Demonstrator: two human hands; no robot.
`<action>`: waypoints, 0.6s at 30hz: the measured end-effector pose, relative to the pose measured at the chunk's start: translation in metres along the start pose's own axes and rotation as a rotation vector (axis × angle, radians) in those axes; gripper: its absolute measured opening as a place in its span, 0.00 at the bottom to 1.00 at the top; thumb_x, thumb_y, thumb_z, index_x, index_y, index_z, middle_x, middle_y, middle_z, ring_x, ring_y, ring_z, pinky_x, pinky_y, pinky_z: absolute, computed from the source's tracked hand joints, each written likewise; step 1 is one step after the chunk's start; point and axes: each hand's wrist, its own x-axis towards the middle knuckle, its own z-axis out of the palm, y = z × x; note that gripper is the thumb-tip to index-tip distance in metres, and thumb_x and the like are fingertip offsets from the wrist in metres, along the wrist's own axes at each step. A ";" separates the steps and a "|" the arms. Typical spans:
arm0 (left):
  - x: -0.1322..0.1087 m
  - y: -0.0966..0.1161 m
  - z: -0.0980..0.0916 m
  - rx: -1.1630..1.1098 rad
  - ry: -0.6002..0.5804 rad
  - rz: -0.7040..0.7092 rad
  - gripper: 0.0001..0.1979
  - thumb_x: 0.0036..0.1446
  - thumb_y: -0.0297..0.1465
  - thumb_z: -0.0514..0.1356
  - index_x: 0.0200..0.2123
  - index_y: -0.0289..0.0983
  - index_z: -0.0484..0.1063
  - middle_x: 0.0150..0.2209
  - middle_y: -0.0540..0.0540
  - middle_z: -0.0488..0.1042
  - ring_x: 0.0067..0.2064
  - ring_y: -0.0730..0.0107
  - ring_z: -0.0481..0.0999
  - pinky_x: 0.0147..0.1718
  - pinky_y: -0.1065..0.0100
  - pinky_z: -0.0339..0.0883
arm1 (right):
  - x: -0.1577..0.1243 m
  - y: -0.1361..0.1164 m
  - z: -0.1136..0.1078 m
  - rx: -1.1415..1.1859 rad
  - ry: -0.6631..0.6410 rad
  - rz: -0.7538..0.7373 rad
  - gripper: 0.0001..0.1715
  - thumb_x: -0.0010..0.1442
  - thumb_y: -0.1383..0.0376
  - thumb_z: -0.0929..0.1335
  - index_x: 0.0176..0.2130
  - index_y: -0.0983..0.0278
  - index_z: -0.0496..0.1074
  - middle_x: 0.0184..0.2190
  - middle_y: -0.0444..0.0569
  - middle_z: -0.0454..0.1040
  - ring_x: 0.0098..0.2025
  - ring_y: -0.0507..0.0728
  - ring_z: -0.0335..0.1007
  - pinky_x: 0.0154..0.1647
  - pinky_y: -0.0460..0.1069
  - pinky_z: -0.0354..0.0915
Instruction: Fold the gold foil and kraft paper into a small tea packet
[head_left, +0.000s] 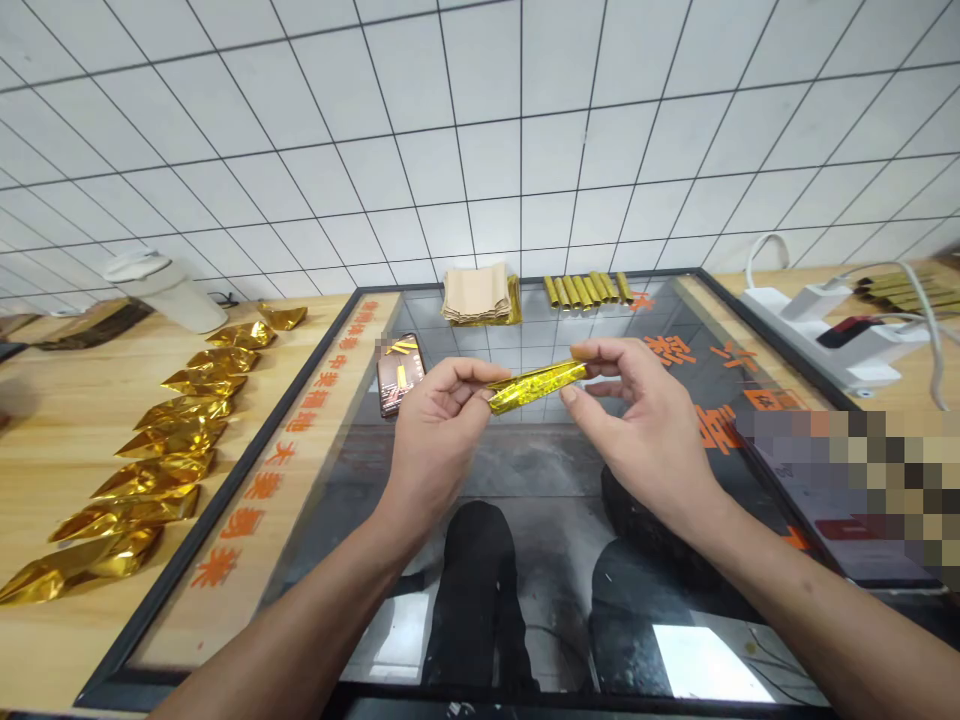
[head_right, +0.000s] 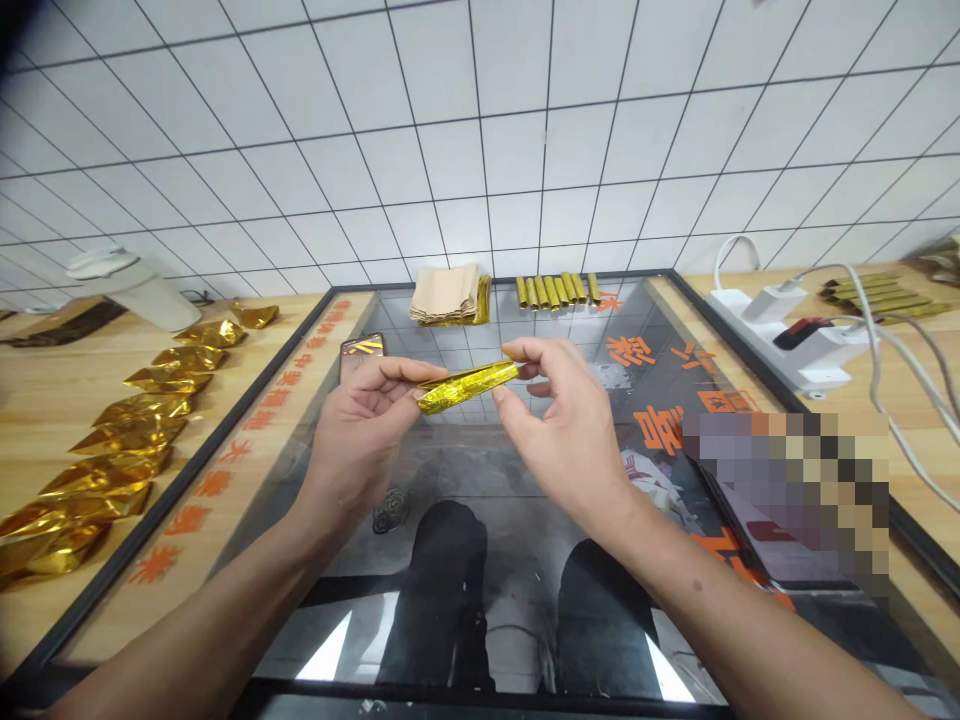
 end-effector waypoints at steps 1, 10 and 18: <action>0.000 0.000 0.000 0.011 0.002 0.011 0.06 0.59 0.25 0.68 0.41 0.38 0.82 0.43 0.45 0.85 0.43 0.68 0.83 0.45 0.68 0.76 | 0.001 -0.001 0.000 0.067 -0.013 0.077 0.18 0.63 0.65 0.74 0.53 0.58 0.75 0.50 0.51 0.80 0.48 0.61 0.79 0.45 0.57 0.77; 0.002 0.000 -0.001 0.045 0.047 0.044 0.04 0.59 0.26 0.70 0.39 0.37 0.83 0.43 0.45 0.85 0.44 0.66 0.84 0.47 0.66 0.77 | 0.005 0.001 0.000 0.383 -0.035 0.350 0.19 0.58 0.60 0.80 0.46 0.59 0.76 0.39 0.46 0.79 0.39 0.57 0.75 0.36 0.51 0.70; 0.006 -0.002 -0.005 0.012 0.076 -0.010 0.05 0.57 0.28 0.71 0.38 0.37 0.83 0.41 0.44 0.85 0.43 0.68 0.82 0.44 0.68 0.76 | 0.005 0.008 0.000 0.521 -0.104 0.359 0.15 0.56 0.60 0.82 0.40 0.59 0.78 0.38 0.45 0.79 0.39 0.55 0.73 0.40 0.51 0.70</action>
